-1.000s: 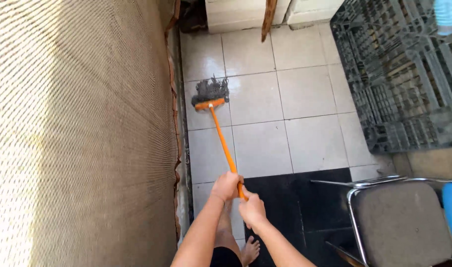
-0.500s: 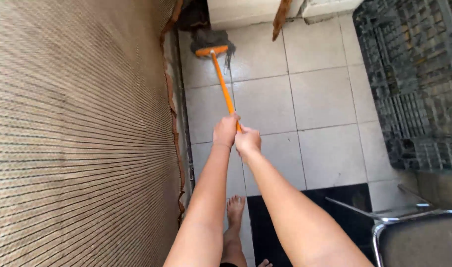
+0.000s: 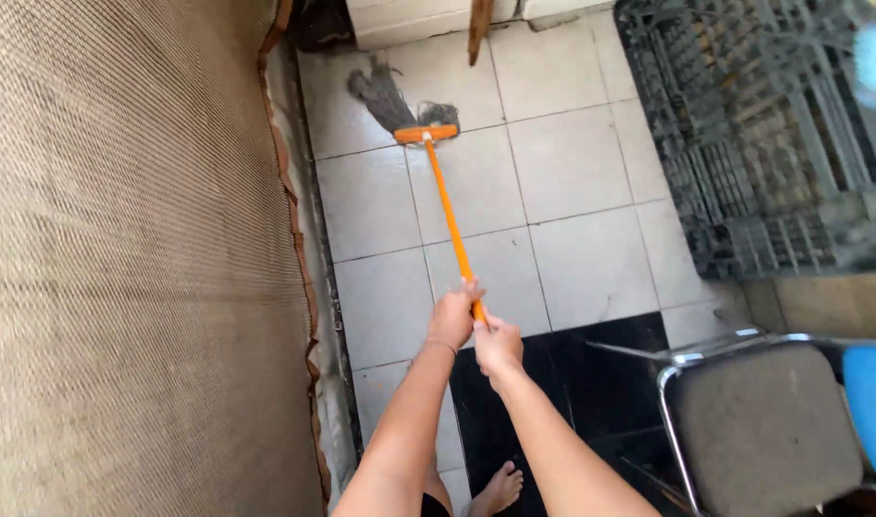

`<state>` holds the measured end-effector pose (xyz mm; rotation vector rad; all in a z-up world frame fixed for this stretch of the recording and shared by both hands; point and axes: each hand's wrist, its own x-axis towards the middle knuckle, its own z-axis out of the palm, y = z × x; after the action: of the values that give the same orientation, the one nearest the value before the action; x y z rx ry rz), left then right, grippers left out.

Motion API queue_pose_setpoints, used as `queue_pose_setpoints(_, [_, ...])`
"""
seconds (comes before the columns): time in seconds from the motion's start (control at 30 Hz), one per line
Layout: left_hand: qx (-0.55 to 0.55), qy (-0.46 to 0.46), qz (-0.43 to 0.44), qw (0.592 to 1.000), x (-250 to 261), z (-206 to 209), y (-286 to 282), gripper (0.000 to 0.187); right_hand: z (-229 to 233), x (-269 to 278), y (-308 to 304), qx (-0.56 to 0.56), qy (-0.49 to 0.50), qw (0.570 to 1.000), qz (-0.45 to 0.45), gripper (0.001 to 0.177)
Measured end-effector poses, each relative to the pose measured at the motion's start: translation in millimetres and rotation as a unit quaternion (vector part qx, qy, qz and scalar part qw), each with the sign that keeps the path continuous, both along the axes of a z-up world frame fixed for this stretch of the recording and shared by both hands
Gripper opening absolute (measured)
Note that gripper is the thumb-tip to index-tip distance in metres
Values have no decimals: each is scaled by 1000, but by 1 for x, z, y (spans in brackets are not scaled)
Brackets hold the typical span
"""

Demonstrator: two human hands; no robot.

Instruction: Mopping a tiled floor using a mop and a bucket of water, including hand-wringing the mop.

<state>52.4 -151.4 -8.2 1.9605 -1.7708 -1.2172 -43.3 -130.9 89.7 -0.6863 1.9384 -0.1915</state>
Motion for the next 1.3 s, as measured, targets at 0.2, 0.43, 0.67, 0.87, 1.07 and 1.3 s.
queue_pose_setpoints(0.2, [-34, -60, -132, 989, -124, -5, 117, 42, 22, -117, 127, 40, 46, 998, -35, 39])
queue_pose_setpoints(0.43, [-99, -72, -357, 926, -224, 46, 223, 24, 44, -227, 252, 74, 94, 981, 150, 51])
queue_pose_setpoints(0.67, [-196, -46, -319, 926, -205, 32, 174, 26, 29, -224, 196, 8, 118, 954, 276, 54])
queue_pose_setpoints(0.87, [-164, -75, -196, 964, -173, 51, 45, 75, 50, -183, 11, -59, 110, 947, 295, 54])
queue_pose_setpoints(1.07, [-139, -153, -139, 969, -139, 46, -99, 83, 60, -140, -154, -86, 84, 948, 295, 56])
queue_pose_setpoints(1.3, [-123, -216, -167, 954, -132, 10, -151, 77, 44, -132, -199, -97, 104, 935, 325, 52])
